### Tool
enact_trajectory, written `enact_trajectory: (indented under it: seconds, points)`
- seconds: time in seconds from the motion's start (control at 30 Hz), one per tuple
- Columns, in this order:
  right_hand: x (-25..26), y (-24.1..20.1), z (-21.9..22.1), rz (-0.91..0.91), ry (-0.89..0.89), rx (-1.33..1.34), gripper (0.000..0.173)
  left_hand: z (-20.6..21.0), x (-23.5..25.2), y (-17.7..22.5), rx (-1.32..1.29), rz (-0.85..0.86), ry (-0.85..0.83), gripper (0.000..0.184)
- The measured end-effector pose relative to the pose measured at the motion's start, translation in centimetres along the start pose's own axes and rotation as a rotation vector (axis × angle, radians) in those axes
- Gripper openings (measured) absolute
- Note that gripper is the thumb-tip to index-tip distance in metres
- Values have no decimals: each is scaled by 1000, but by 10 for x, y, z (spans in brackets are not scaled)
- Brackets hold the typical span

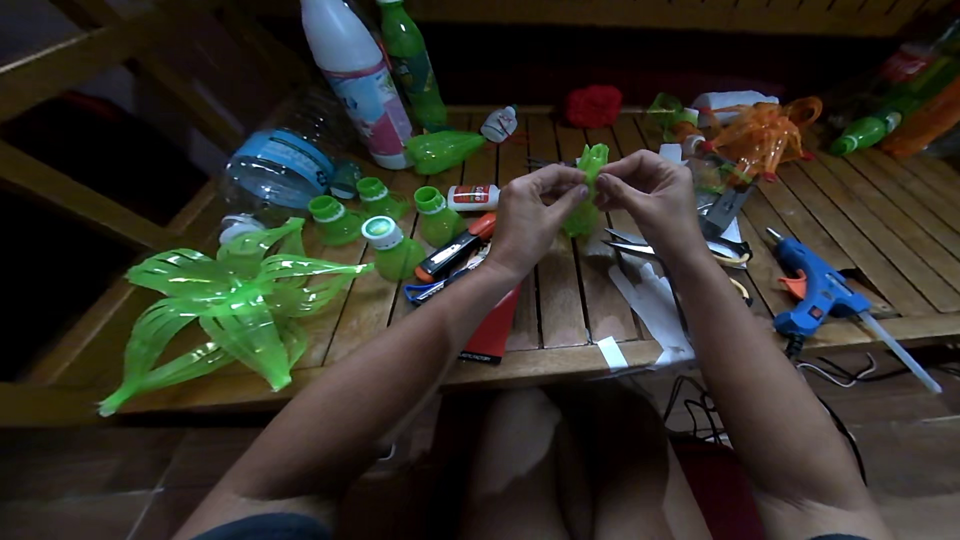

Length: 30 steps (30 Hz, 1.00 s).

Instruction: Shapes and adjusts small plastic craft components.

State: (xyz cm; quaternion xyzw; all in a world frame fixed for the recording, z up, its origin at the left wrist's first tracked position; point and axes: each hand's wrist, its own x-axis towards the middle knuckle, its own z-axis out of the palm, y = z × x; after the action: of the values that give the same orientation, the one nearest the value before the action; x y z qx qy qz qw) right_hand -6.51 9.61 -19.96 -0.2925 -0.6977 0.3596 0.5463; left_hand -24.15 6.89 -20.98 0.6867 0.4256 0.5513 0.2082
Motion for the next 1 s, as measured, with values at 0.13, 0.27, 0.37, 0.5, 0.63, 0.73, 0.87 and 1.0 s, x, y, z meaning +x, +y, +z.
enact_trajectory:
  seconds: [0.13,0.27,0.37,0.5,0.63,0.73,0.87,1.0]
  points:
    - [1,1,-1,8,-6,-13,9,0,0,2,8,3,-7,16]
    - [1,0,-1,19,-4,-18,9,-1,0,2,11,7,-9,16]
    - [1,-1,-1,30,-1,-8,8,-1,0,1,17,14,-8,17]
    - [1,-1,0,44,-1,-7,9,-1,0,2,17,8,-17,17]
    - [1,-2,0,47,-1,3,8,-1,1,2,28,5,-22,16]
    - [1,-3,0,51,-11,-2,8,0,1,2,28,4,-24,15]
    - [0,-6,1,66,-12,-9,8,1,2,1,10,15,-14,13]
    - [1,-5,0,64,-26,-10,9,1,2,2,13,7,-20,12]
